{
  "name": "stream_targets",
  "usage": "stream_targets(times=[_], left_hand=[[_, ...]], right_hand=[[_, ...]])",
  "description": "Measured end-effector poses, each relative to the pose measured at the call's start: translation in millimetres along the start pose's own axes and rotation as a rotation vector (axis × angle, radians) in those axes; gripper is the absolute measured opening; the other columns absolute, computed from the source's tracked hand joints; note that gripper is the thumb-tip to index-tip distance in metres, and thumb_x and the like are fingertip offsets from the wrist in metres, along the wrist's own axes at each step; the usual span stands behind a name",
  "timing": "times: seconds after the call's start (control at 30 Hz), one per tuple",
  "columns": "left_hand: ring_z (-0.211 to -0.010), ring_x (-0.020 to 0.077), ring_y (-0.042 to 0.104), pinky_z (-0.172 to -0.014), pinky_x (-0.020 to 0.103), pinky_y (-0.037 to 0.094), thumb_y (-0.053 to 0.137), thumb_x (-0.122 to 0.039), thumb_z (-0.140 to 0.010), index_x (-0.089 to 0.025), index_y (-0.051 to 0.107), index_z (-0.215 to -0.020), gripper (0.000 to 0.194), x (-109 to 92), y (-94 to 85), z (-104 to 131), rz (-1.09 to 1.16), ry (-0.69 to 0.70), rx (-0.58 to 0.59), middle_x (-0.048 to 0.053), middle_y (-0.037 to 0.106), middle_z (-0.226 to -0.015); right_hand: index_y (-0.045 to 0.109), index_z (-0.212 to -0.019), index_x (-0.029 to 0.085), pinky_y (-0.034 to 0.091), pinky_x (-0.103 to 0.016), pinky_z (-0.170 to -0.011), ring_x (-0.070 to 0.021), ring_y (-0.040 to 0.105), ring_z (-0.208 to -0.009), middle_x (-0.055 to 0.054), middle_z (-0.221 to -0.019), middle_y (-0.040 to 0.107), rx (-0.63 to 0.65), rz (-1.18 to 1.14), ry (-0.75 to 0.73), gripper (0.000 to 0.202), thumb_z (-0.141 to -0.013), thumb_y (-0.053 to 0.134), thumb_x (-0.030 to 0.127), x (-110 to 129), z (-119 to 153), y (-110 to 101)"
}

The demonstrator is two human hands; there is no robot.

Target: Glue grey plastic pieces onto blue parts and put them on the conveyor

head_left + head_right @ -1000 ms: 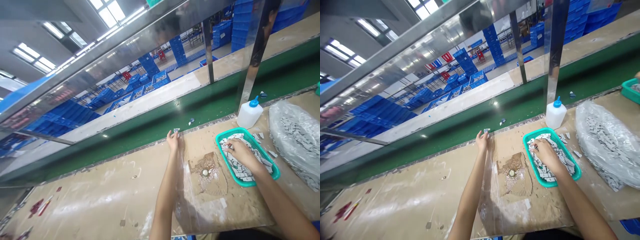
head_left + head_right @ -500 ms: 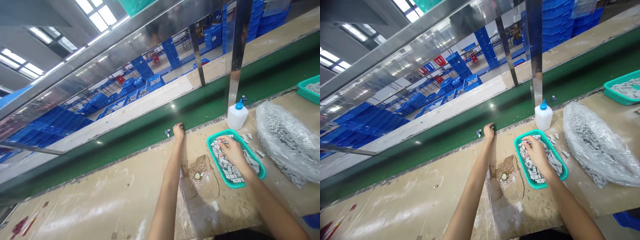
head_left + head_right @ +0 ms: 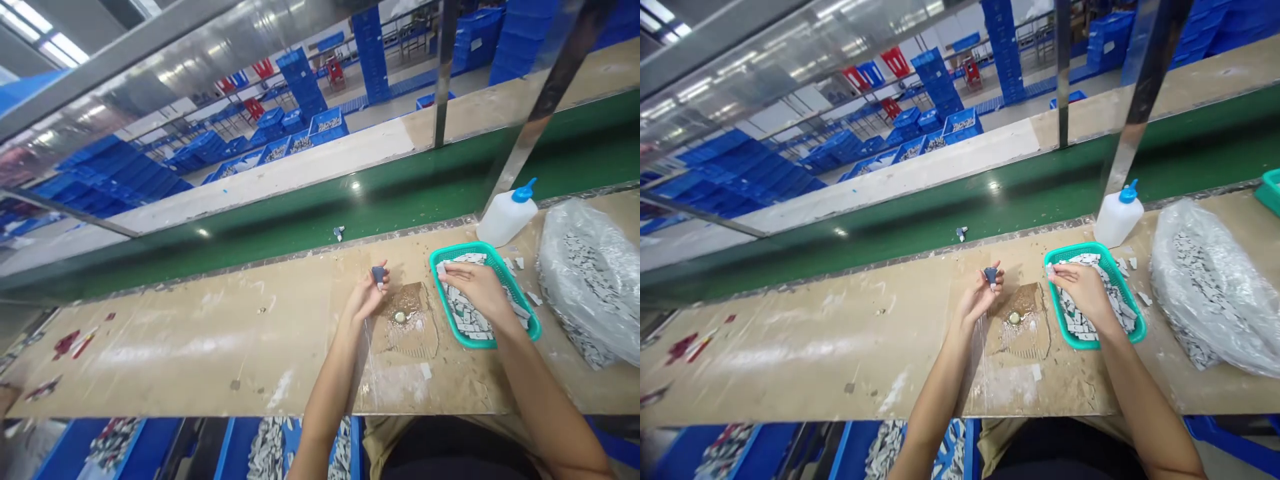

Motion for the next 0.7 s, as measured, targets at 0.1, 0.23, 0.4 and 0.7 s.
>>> stream_targets(times=[0.1, 0.23, 0.4, 0.7], left_hand=[[-0.076, 0.0097, 0.054, -0.068, 0.020, 0.046, 0.086, -0.026, -0.072, -0.012, 0.072, -0.108, 0.041, 5.3, -6.8, 20.5, 0.029, 0.037, -0.009, 0.004, 0.059, -0.085], [-0.081, 0.0125, 0.060, -0.080, 0.026, 0.051, 0.093, -0.033, -0.061, -0.014, 0.075, -0.102, 0.049, 5.3, -18.8, 24.3, 0.016, 0.117, -0.058, 0.004, 0.066, -0.085], [-0.075, 0.0116, 0.064, -0.074, 0.023, 0.051, 0.095, -0.029, -0.055, -0.014, 0.076, -0.090, 0.043, 1.5, -35.2, 22.9, 0.087, 0.144, -0.153, 0.006, 0.073, -0.088], [-0.073, 0.0097, 0.065, -0.080, 0.028, 0.056, 0.079, -0.020, -0.078, -0.011, 0.073, -0.095, 0.020, -6.7, -33.7, 22.0, 0.142, 0.170, -0.076, 0.006, 0.072, -0.094]], right_hand=[[0.081, -0.091, 0.020, 0.064, -0.044, -0.078, -0.0299, 0.076, -0.085, -0.010, -0.095, 0.079, 0.095, 0.057, 0.002, 0.039, -0.073, 0.079, 0.055, 8.2, 22.6, 23.9], [0.079, -0.108, 0.025, 0.061, -0.039, -0.082, -0.0266, 0.074, -0.091, -0.007, -0.100, 0.078, 0.306, 0.242, -0.087, 0.033, -0.087, 0.068, 0.047, 18.7, 51.0, 67.2], [0.075, -0.119, 0.022, 0.059, -0.037, -0.078, -0.0244, 0.073, -0.086, -0.009, -0.101, 0.078, 0.443, 0.531, -0.249, 0.041, -0.097, 0.052, 0.048, 18.8, 61.0, 96.8], [0.079, -0.100, 0.024, 0.057, -0.037, -0.075, -0.0227, 0.071, -0.076, -0.006, -0.089, 0.079, 0.435, 0.696, -0.472, 0.026, -0.096, 0.061, 0.042, 29.1, 65.1, 101.7]])
Point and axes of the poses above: each hand's wrist, its own z-axis away from the middle knuckle, its own y-axis out of the palm, x = y × z, the point moved 9 cm from there along -z, towards the middle knuckle
